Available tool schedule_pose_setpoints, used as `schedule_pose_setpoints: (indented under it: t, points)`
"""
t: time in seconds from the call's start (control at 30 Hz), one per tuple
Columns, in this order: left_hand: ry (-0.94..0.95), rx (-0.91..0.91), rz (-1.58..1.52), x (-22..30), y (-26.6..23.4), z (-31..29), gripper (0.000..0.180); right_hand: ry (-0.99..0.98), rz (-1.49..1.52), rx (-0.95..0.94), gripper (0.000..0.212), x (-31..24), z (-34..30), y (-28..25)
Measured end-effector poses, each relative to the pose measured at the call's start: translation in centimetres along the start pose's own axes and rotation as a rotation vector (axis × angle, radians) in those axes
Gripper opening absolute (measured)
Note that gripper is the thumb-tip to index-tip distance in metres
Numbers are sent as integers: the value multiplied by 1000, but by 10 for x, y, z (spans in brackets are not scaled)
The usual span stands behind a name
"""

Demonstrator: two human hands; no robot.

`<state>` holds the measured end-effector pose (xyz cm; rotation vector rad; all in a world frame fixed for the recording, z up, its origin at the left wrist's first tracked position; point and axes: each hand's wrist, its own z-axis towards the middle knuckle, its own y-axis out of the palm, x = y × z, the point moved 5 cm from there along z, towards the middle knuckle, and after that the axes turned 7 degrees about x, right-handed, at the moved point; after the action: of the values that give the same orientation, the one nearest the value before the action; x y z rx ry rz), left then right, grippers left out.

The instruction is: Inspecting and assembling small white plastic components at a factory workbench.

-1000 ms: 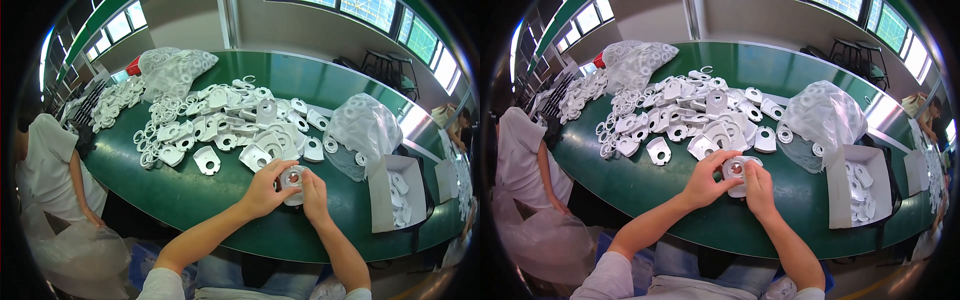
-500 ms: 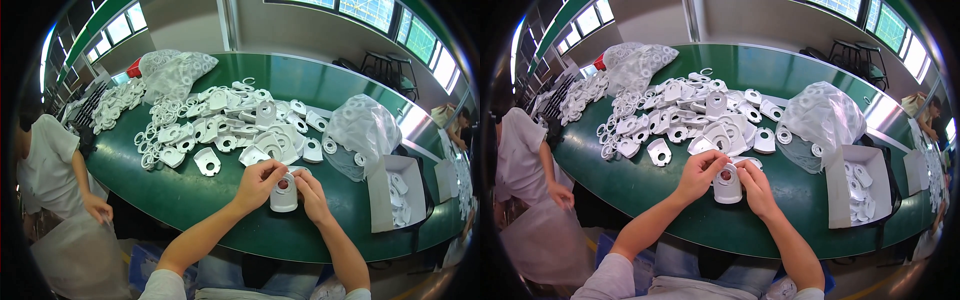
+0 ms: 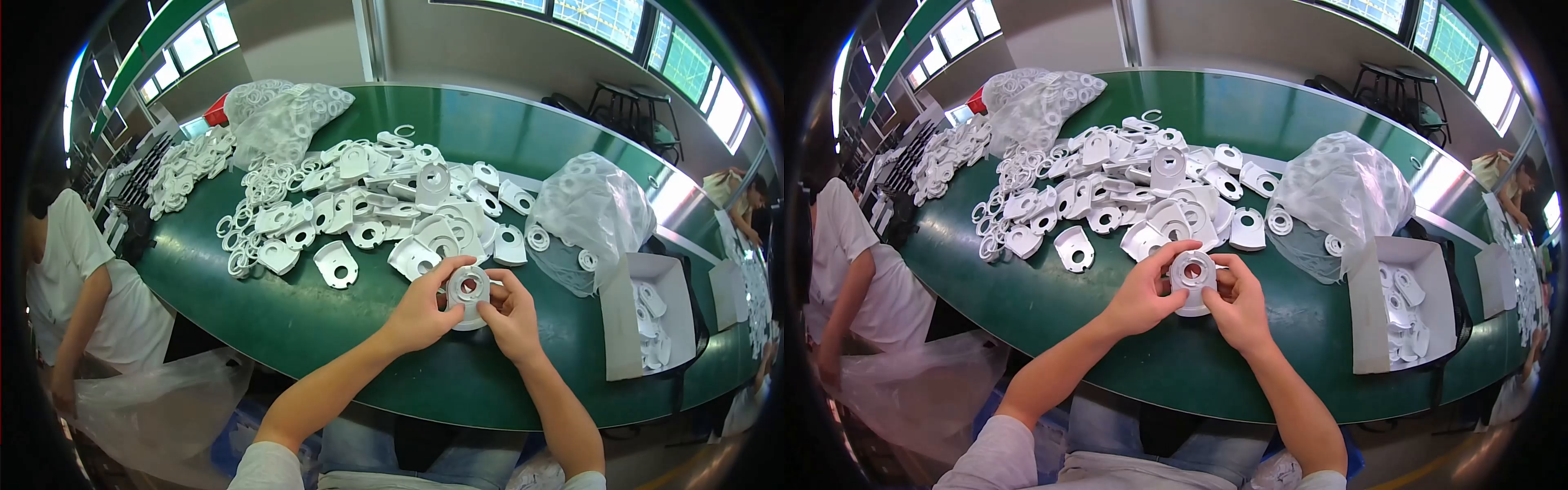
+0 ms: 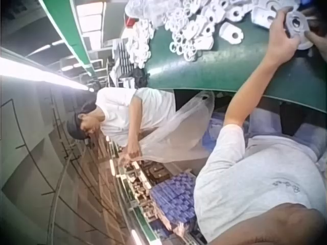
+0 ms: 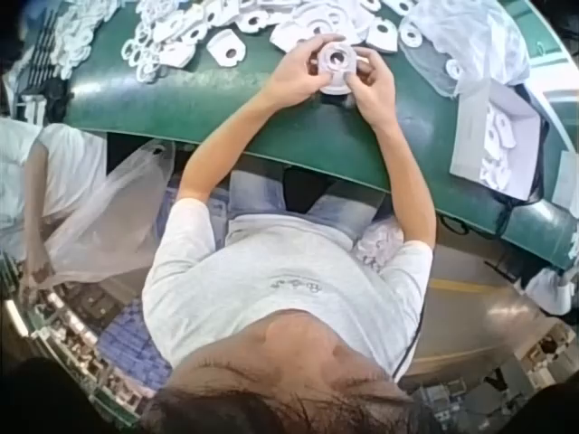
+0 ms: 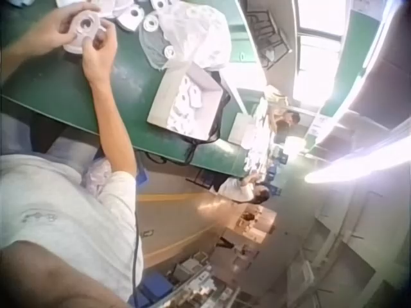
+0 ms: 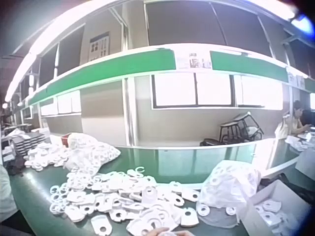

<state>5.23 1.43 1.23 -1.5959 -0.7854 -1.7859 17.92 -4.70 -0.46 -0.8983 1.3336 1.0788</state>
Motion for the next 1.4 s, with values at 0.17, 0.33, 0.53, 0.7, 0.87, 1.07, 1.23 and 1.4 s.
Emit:
schedule_pose_setpoints:
  t: [0.17,0.33,0.53,0.7,0.87,1.07,1.23,1.4]
  points:
    - [35,15,67,1,4,-1,59,-30,-31,62,32,-1,-1,1]
    - [39,25,44,0,7,-2,57,-31,-33,88,32,-3,-2,2]
    - [42,32,-12,-1,8,-1,54,-52,-48,104,33,-8,-4,3]
    - [53,29,-120,-1,7,-2,53,-81,-95,113,33,-15,-8,5]
    - [70,28,-136,-4,5,-1,51,-94,-101,86,34,-14,-5,2]
    - [32,77,-87,-5,-6,2,34,-58,-82,52,33,-12,-2,-3]
    - [3,131,-39,-11,-12,1,26,-88,-114,34,31,-12,-3,-1]
    - [57,146,-23,-9,-10,0,24,-89,-113,35,31,-15,-4,-3]
